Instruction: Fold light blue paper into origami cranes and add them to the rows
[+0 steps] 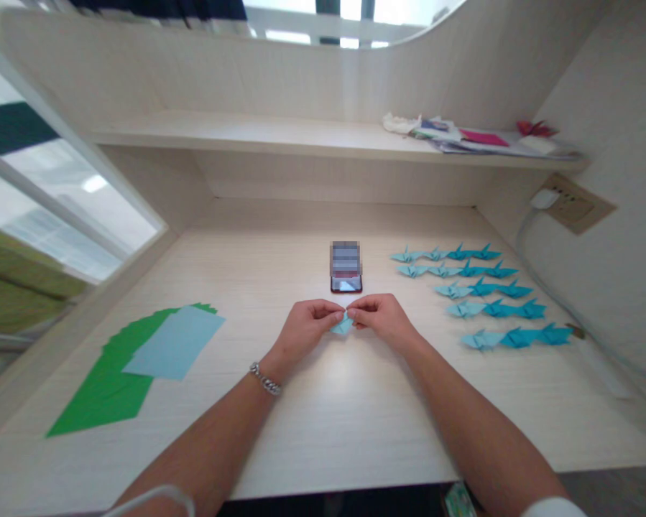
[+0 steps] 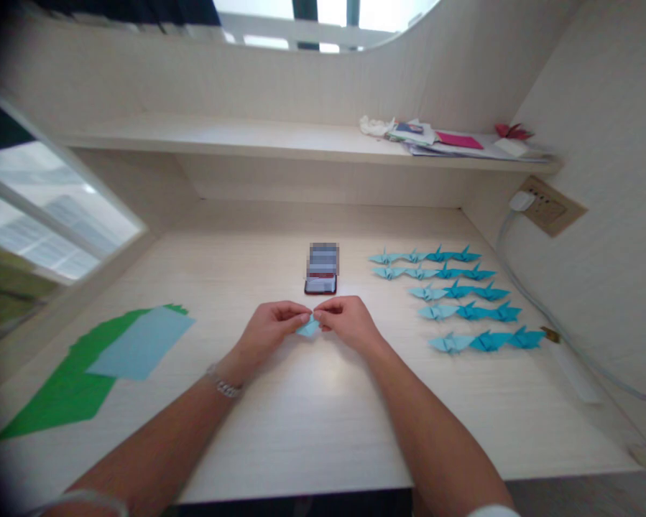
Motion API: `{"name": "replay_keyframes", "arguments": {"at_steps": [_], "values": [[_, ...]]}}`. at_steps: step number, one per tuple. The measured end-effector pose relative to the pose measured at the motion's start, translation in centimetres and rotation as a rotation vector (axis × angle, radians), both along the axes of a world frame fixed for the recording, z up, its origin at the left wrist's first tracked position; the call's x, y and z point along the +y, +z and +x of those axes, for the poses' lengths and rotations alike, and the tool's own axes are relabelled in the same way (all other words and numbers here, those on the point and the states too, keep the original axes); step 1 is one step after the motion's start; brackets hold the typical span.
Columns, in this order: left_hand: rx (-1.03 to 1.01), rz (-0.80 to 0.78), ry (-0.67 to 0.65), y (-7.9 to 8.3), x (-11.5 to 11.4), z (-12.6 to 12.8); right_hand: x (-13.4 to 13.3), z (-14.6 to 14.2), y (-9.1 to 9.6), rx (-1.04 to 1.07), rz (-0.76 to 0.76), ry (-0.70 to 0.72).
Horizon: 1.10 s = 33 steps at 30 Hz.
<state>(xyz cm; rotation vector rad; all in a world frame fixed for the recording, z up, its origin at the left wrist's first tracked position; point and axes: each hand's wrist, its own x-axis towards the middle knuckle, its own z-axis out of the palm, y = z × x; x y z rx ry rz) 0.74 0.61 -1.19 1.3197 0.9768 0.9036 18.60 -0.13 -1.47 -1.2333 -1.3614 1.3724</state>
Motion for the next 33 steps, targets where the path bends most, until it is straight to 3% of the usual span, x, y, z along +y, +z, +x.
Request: {"name": "replay_keyframes", "arguments": {"at_steps": [14, 19, 27, 33], "values": [[-0.041, -0.098, 0.052, 0.16, -0.30, 0.34, -0.16, -0.65, -0.32, -0.056, 0.100, -0.116], [-0.012, -0.076, 0.099, 0.15, -0.09, 0.08, -0.02, -0.62, -0.01, 0.158, -0.021, -0.111], [0.057, -0.063, 0.121, 0.37, -0.08, 0.10, 0.42, -0.02, 0.02, 0.220, -0.080, -0.124], [0.081, -0.026, 0.093, 0.34, -0.19, 0.11, 0.24, -0.31, -0.12, 0.072, -0.029, -0.053]]}}
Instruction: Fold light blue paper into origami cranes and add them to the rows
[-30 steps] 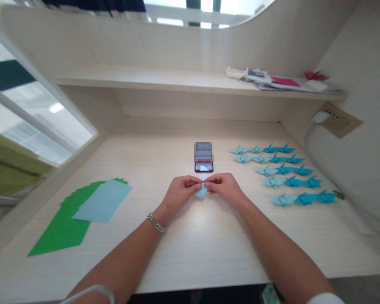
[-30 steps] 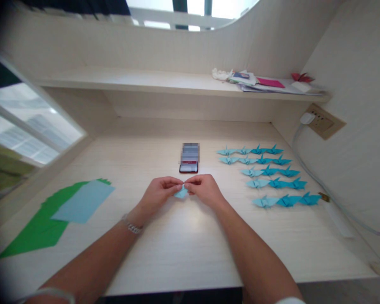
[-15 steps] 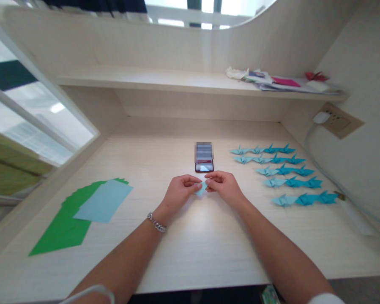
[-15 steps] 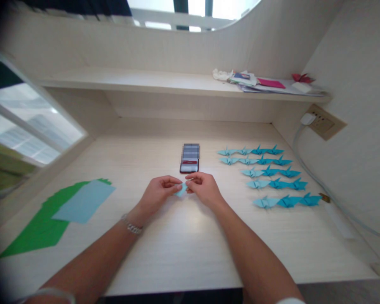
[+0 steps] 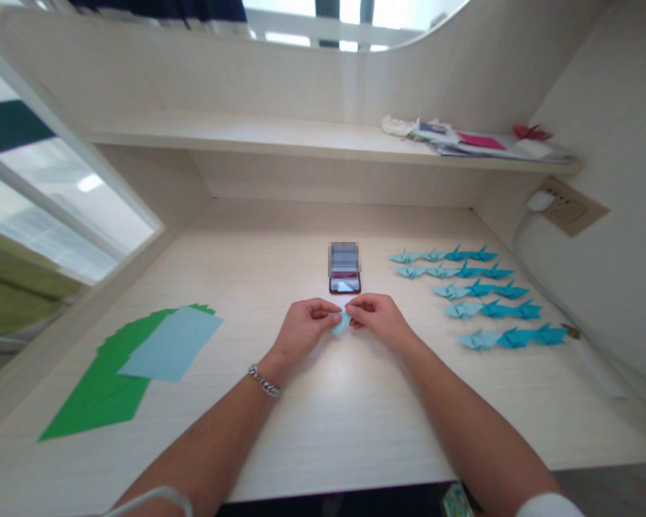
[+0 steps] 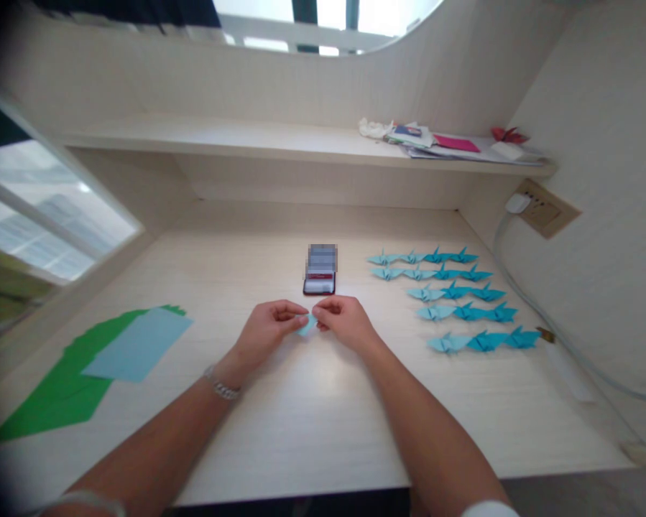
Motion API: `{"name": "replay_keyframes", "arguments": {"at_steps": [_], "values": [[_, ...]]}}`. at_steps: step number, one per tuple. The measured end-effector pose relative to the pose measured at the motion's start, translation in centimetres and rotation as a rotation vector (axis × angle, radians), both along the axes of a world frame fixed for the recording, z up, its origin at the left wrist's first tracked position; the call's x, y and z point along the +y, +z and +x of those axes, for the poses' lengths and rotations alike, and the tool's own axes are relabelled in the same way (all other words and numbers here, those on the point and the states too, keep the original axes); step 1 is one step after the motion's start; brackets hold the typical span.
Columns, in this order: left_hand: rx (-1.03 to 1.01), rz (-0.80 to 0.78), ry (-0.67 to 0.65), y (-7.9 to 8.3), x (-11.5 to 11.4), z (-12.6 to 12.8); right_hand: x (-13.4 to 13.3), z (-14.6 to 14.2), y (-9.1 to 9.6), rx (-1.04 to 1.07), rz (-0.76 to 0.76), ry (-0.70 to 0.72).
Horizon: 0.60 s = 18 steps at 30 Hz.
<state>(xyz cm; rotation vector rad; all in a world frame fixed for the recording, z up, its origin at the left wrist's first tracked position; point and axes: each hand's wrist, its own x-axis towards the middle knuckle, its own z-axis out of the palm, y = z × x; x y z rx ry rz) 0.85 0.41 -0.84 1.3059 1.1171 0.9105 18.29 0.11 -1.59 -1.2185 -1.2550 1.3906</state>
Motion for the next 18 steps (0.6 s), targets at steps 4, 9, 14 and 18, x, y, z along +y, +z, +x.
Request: {"name": "replay_keyframes", "arguments": {"at_steps": [4, 9, 14, 18], "values": [[-0.031, -0.006, -0.026, -0.22, 0.10, -0.04, -0.27, -0.41, -0.06, -0.068, 0.086, 0.006], [-0.008, 0.028, -0.034, -0.62, 0.20, -0.15, -0.41, -0.48, -0.29, -0.181, 0.115, 0.035], [-0.018, 0.085, -0.076, -0.91, 0.16, -0.14, -0.50, -0.60, -0.53, -0.353, 0.163, 0.073], [-0.094, 0.046, -0.096, -0.84, 0.32, -0.24, -0.42, -0.65, -0.34, -0.374, 0.175, 0.061]]}}
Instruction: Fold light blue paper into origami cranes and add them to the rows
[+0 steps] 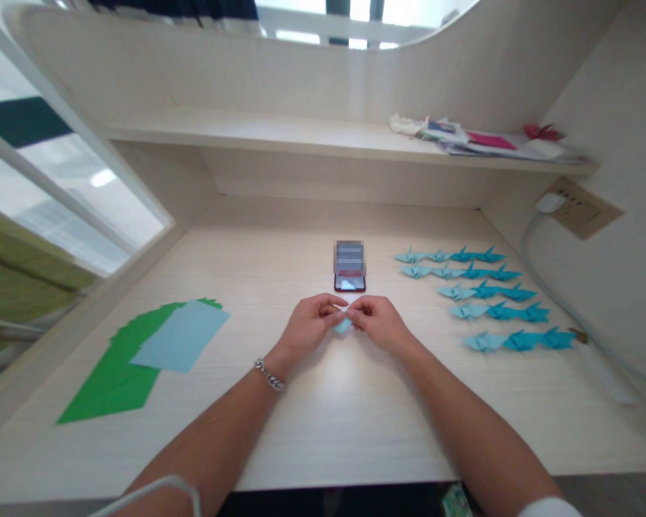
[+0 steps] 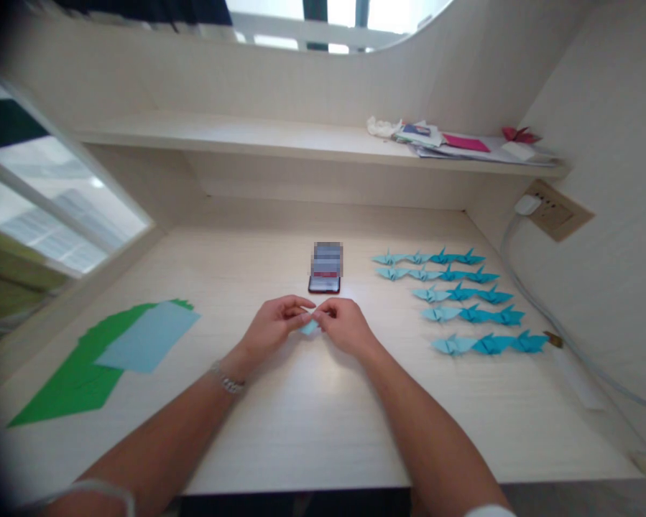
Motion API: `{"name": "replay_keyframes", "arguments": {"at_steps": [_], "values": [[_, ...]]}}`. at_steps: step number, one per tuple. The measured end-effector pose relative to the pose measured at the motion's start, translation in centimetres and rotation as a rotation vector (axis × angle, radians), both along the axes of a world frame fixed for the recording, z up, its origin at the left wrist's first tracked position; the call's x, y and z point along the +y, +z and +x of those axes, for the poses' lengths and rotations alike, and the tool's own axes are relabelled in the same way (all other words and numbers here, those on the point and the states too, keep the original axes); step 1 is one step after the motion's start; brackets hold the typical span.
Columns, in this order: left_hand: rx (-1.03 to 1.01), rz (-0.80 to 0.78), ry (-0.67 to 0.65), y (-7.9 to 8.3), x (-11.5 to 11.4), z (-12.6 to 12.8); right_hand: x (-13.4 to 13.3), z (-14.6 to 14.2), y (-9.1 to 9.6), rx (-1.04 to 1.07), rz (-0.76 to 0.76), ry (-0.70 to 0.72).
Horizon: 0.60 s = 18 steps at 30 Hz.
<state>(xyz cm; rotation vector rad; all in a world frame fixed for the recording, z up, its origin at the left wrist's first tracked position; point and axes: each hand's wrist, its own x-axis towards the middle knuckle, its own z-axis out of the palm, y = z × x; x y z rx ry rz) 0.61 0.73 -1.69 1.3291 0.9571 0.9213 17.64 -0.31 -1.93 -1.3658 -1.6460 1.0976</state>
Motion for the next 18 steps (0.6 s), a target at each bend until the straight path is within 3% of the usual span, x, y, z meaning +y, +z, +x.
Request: {"name": "replay_keyframes", "arguments": {"at_steps": [4, 8, 14, 18], "values": [[-0.025, -0.023, -0.001, 0.3, 0.1, 0.1, 0.2, 0.3, 0.2, 0.001, -0.005, -0.016], [0.087, -0.016, -0.001, 0.2, 0.0, 0.3, 0.1, 0.3, 0.2, -0.016, 0.006, -0.026], [0.296, 0.206, 0.084, -0.8, 0.0, 0.2, -0.1, -0.3, 0.2, -0.030, 0.049, -0.041], [0.196, 0.139, 0.077, -0.6, -0.1, 0.5, -0.1, -0.3, 0.3, -0.022, 0.090, -0.077]]}}
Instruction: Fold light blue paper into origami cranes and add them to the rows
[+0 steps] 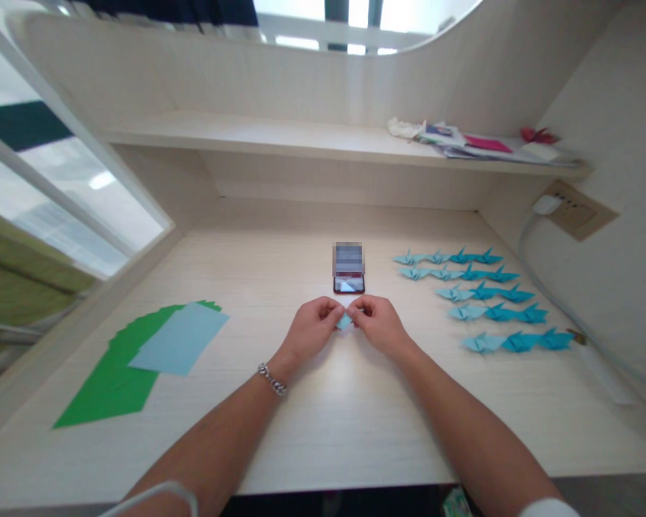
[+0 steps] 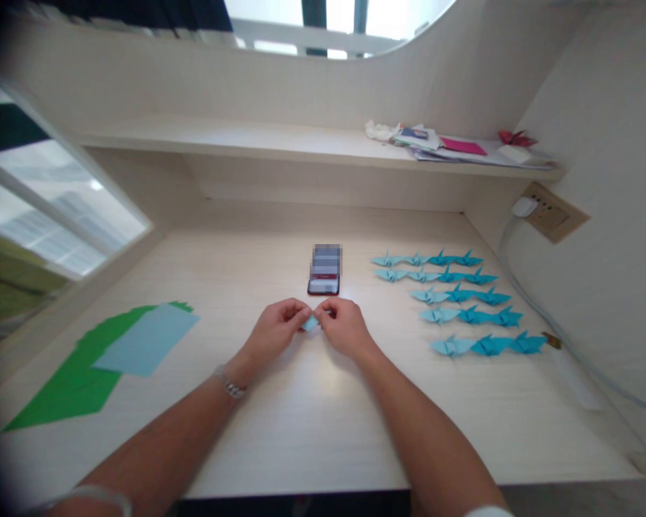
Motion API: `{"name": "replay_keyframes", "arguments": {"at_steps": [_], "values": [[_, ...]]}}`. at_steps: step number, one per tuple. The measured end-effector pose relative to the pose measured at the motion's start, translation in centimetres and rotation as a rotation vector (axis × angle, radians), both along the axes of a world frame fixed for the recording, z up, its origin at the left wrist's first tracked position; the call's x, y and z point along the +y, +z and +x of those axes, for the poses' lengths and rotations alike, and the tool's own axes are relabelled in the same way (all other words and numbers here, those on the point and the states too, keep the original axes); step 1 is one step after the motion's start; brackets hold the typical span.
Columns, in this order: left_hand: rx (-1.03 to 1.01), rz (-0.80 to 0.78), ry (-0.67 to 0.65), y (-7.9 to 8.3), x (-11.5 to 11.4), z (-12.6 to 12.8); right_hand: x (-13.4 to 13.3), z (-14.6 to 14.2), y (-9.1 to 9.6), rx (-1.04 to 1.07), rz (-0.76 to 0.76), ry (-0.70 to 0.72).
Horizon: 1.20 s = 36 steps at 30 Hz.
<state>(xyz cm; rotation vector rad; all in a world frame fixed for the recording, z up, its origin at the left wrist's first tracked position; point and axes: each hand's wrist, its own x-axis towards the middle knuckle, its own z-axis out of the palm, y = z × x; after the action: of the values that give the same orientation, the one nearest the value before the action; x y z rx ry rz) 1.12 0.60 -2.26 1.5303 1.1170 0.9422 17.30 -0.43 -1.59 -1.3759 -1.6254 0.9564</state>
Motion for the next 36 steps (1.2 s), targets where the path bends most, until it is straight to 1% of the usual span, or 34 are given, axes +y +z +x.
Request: {"name": "replay_keyframes", "arguments": {"at_steps": [3, 5, 9, 11, 14, 16, 19, 21, 25, 28, 33, 36], "values": [[-0.085, -0.080, -0.041, 0.3, -0.1, 0.2, 0.1, 0.2, 0.0, 0.008, 0.008, -0.011], [-0.076, -0.058, -0.030, 0.3, 0.0, 0.0, 0.1, 0.3, -0.1, 0.050, -0.022, 0.011], [-0.047, -0.002, 0.008, 0.2, 0.2, -0.4, 0.2, 0.7, -0.2, 0.150, -0.133, 0.072], [-0.067, -0.027, 0.011, 0.2, 0.2, -0.4, 0.2, 0.8, -0.1, 0.127, -0.126, 0.061], [-0.091, -0.065, -0.012, 0.5, 0.2, -0.3, 0.1, 0.8, 0.0, 0.087, -0.070, 0.033], [-0.050, -0.018, -0.004, 0.6, 0.1, -0.2, 0.1, 0.6, 0.0, 0.110, -0.072, 0.040], [0.035, 0.078, 0.026, 0.7, 0.0, -0.4, 0.1, 0.5, -0.2, 0.211, -0.143, 0.086], [0.072, 0.108, 0.035, 0.7, 0.0, -0.6, 0.1, 0.4, -0.2, 0.263, -0.186, 0.100], [0.105, 0.136, 0.028, 1.0, 0.0, -0.8, 0.1, 0.5, -0.2, 0.275, -0.208, 0.101], [0.158, 0.165, 0.016, 1.2, 0.0, -0.9, 0.0, 0.7, -0.1, 0.213, -0.186, 0.137], [0.248, 0.228, -0.023, 1.7, -0.4, -0.8, -0.5, 0.7, 0.7, -0.071, 0.029, 0.119], [0.265, 0.241, -0.046, 1.8, -0.5, -0.7, -0.8, 0.4, 1.3, -0.175, 0.074, 0.109]]}}
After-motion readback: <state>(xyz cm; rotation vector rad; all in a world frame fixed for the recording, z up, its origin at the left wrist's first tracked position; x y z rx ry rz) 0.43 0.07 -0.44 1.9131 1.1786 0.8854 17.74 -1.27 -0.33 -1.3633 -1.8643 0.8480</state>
